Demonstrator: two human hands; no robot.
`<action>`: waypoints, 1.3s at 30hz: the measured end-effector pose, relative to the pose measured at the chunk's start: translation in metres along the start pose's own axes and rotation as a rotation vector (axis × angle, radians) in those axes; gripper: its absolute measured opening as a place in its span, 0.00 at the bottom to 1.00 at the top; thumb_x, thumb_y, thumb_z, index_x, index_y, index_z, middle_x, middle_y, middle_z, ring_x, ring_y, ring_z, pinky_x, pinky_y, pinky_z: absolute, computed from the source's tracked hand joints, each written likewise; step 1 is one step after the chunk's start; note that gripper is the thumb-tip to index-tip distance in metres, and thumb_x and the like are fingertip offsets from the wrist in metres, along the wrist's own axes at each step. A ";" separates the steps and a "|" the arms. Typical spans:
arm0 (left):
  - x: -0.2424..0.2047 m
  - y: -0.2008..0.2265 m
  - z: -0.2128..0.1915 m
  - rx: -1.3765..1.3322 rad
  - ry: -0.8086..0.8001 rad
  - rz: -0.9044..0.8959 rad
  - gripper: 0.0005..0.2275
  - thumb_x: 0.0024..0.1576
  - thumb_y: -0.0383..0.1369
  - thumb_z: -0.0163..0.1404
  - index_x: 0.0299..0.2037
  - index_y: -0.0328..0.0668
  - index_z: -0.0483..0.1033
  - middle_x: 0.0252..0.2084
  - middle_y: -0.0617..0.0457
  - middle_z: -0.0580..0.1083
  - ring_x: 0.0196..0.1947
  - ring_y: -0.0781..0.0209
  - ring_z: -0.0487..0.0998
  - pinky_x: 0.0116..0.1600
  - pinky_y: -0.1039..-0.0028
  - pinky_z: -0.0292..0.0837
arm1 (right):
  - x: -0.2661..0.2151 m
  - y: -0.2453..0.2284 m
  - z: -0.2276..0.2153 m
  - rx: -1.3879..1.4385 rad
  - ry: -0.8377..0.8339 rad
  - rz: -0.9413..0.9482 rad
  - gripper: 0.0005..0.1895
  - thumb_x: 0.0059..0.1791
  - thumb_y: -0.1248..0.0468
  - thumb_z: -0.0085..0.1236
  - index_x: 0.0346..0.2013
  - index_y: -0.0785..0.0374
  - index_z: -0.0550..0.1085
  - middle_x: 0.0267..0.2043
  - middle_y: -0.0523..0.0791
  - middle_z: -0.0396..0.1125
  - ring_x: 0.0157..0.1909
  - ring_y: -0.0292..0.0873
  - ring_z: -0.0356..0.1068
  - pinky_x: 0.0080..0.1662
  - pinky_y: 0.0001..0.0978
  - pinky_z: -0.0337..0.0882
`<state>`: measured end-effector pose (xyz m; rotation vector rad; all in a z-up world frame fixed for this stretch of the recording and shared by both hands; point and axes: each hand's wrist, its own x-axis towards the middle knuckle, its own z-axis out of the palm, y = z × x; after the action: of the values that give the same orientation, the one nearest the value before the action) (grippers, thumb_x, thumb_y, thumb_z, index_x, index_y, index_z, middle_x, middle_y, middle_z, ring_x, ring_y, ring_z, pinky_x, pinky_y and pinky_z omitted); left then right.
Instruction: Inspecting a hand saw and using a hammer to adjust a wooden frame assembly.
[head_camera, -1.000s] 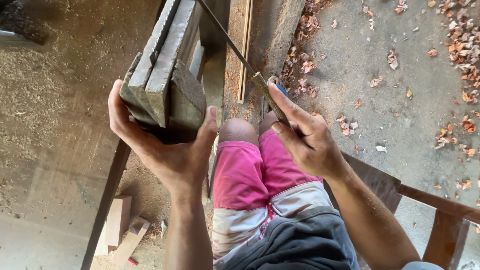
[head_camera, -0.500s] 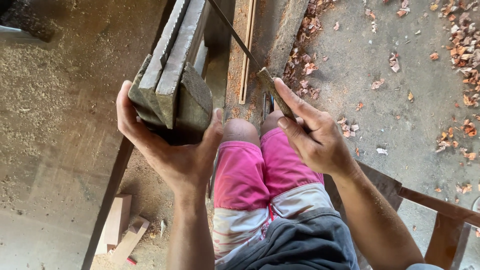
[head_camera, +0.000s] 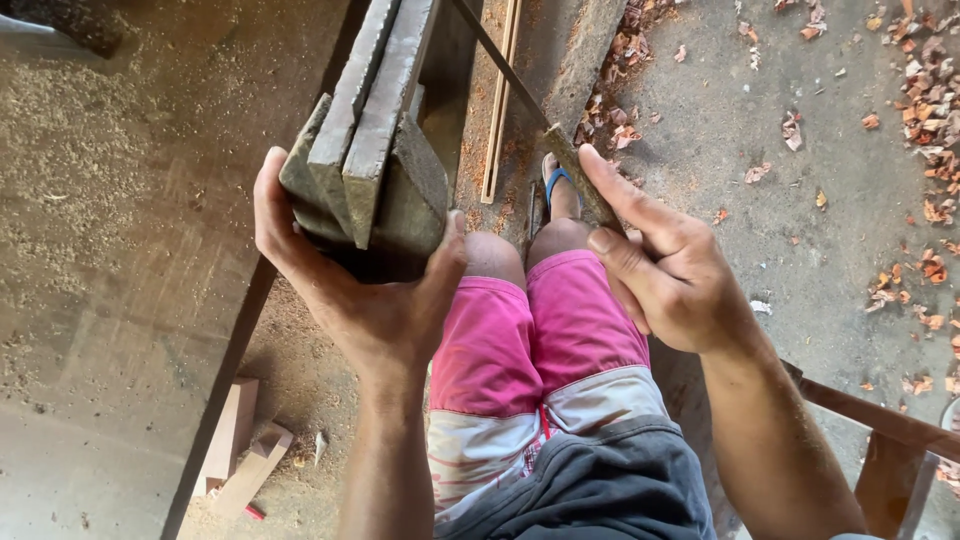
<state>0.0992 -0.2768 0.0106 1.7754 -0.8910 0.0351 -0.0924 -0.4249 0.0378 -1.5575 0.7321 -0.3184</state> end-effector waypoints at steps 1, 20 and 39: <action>0.000 0.001 0.000 0.000 0.002 -0.001 0.48 0.54 0.30 0.72 0.76 0.43 0.44 0.73 0.47 0.53 0.73 0.53 0.57 0.78 0.64 0.55 | 0.000 -0.002 0.000 -0.001 -0.002 0.000 0.30 0.57 0.72 0.45 0.75 0.59 0.58 0.21 0.34 0.62 0.16 0.25 0.53 0.20 0.19 0.59; -0.001 0.001 0.003 0.016 0.030 -0.034 0.47 0.54 0.32 0.71 0.75 0.42 0.43 0.73 0.47 0.53 0.72 0.52 0.58 0.77 0.62 0.56 | -0.001 0.003 0.008 -0.080 0.024 -0.076 0.30 0.57 0.73 0.48 0.75 0.58 0.58 0.19 0.35 0.58 0.16 0.26 0.54 0.19 0.20 0.57; 0.003 0.009 0.001 0.023 0.085 -0.028 0.47 0.48 0.36 0.72 0.73 0.46 0.47 0.69 0.48 0.61 0.71 0.53 0.64 0.74 0.64 0.58 | -0.010 0.008 0.008 -0.086 0.134 -0.045 0.32 0.58 0.77 0.45 0.77 0.57 0.61 0.23 0.41 0.62 0.19 0.30 0.57 0.22 0.23 0.59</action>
<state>0.0957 -0.2803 0.0191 1.7938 -0.8073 0.1023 -0.0978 -0.4122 0.0311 -1.6469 0.8249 -0.4323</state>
